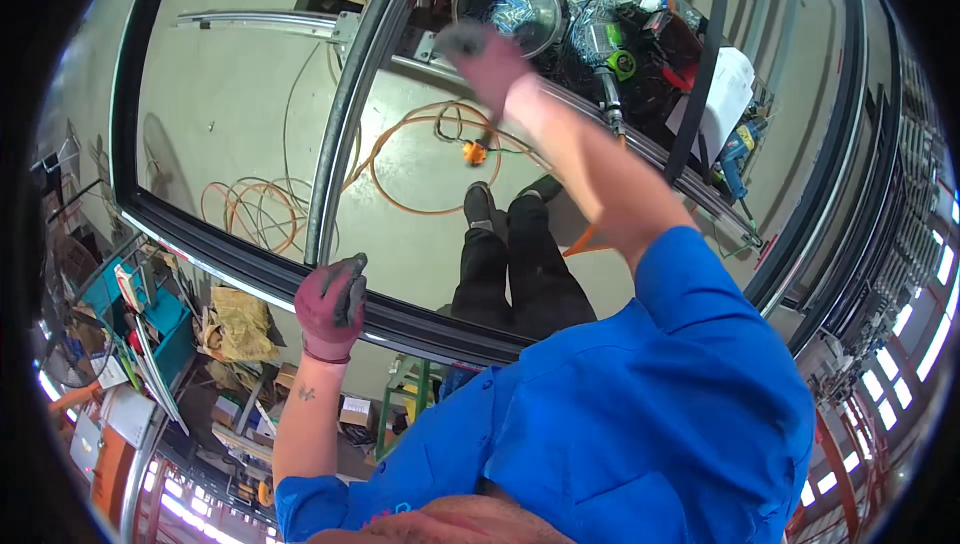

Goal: Assembling a metal window frame by joining segments and using a power drill to secure them.

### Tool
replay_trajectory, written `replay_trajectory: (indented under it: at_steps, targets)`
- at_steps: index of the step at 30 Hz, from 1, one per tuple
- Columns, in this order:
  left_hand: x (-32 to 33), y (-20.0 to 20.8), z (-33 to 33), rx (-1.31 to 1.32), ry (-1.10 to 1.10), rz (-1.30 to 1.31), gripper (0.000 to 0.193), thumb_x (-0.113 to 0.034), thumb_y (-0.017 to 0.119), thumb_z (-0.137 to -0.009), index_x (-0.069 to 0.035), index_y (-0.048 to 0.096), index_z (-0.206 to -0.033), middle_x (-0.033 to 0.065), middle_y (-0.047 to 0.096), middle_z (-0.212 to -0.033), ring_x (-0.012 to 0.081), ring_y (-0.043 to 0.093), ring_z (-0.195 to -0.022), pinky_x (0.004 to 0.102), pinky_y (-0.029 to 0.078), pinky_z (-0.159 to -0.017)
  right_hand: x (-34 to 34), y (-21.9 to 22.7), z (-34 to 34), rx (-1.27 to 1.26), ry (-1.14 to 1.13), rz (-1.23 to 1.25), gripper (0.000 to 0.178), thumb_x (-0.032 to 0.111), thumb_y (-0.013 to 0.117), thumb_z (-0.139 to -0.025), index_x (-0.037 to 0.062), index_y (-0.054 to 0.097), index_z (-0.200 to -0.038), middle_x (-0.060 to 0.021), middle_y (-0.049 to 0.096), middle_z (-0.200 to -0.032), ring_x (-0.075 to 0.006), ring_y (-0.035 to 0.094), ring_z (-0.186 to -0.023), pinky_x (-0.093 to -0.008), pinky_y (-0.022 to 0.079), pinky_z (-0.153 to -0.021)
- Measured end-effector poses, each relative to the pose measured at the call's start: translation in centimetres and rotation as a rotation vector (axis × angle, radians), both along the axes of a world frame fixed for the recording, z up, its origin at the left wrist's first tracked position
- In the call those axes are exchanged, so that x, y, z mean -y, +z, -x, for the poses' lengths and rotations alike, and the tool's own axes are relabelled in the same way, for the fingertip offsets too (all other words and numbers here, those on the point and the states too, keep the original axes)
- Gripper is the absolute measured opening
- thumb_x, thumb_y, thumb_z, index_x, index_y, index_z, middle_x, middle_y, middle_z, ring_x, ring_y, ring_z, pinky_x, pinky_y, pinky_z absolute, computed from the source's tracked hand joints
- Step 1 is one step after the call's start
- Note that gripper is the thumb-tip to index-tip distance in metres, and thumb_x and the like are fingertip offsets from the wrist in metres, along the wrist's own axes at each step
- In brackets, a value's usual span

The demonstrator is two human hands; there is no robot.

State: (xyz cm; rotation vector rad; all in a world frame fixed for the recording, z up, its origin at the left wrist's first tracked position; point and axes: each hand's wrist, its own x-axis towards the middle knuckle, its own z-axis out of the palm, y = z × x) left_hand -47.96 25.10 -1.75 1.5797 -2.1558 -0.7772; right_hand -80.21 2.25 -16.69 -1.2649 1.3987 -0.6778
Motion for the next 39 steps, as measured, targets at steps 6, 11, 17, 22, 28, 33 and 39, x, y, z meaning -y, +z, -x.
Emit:
replay_trajectory:
  at_steps: [6,11,17,22,28,33,39]
  targets:
    - [0.5,0.1,-0.2,0.089,-0.038,0.046,0.053,0.001,0.086,-0.077,-0.017,0.082,-0.127,0.0087,0.075,-0.099,0.0315,0.072,-0.082,0.0393,0.056,-0.071,11.2,-13.6,4.2,-1.055,0.585,-0.238,0.041,0.038,0.062,-0.104,0.0139,0.080,-0.131,-0.0171,0.075,-0.140,-0.0404,0.072,-0.129,-0.0500,0.058,-0.107]
    - [-0.6,-0.5,-1.1,0.077,-0.034,0.001,0.060,0.001,0.088,-0.073,-0.020,0.082,-0.129,0.0081,0.074,-0.099,0.0310,0.071,-0.082,0.0399,0.057,-0.072,11.2,-17.5,3.6,-1.018,0.534,-0.229,0.050,0.042,0.075,-0.095,0.0068,0.079,-0.130,-0.0218,0.075,-0.137,-0.0422,0.071,-0.128,-0.0491,0.057,-0.108]
    - [-0.5,-0.5,-1.3,0.064,-0.042,-0.004,0.066,0.003,0.088,-0.072,-0.019,0.080,-0.133,0.0089,0.076,-0.104,0.0309,0.074,-0.088,0.0400,0.059,-0.075,10.7,-18.2,4.1,-0.967,0.499,-0.213,0.049,0.039,0.072,-0.096,0.0082,0.077,-0.133,-0.0233,0.073,-0.138,-0.0422,0.070,-0.128,-0.0496,0.056,-0.110]
    - [-0.1,-0.7,-1.0,0.070,-0.049,-0.019,0.065,0.004,0.086,-0.072,-0.017,0.079,-0.133,0.0099,0.077,-0.108,0.0312,0.074,-0.091,0.0406,0.060,-0.078,11.2,-22.1,6.9,-0.934,0.550,-0.180,0.052,0.039,0.071,-0.095,0.0062,0.076,-0.134,-0.0250,0.073,-0.138,-0.0439,0.069,-0.129,-0.0488,0.055,-0.110]
    - [-1.2,-0.6,-1.5,0.071,-0.028,-0.062,0.074,0.001,0.083,-0.075,-0.020,0.072,-0.146,0.0104,0.073,-0.116,0.0322,0.072,-0.101,0.0430,0.060,-0.085,10.4,-17.2,6.8,-0.923,0.482,-0.137,0.051,0.040,0.069,-0.100,0.0066,0.073,-0.138,-0.0231,0.074,-0.137,-0.0442,0.070,-0.127,-0.0500,0.057,-0.108]
    - [0.1,-0.2,-0.5,0.057,0.002,-0.019,0.063,0.007,0.077,-0.080,-0.013,0.074,-0.140,0.0141,0.074,-0.115,0.0355,0.073,-0.098,0.0442,0.060,-0.084,9.3,-14.8,12.1,-0.728,0.355,-0.028,0.049,0.045,0.070,-0.099,0.0089,0.075,-0.132,-0.0248,0.076,-0.127,-0.0450,0.071,-0.122,-0.0490,0.057,-0.104]
    - [-0.3,0.3,-0.2,0.076,0.041,0.005,0.061,0.005,0.074,-0.084,-0.015,0.073,-0.142,0.0150,0.073,-0.120,0.0382,0.072,-0.103,0.0460,0.059,-0.089,2.0,-4.5,7.7,-0.713,-0.027,0.041,0.043,0.043,0.075,-0.097,0.0142,0.076,-0.128,-0.0215,0.078,-0.122,-0.0424,0.073,-0.117,-0.0478,0.058,-0.102]
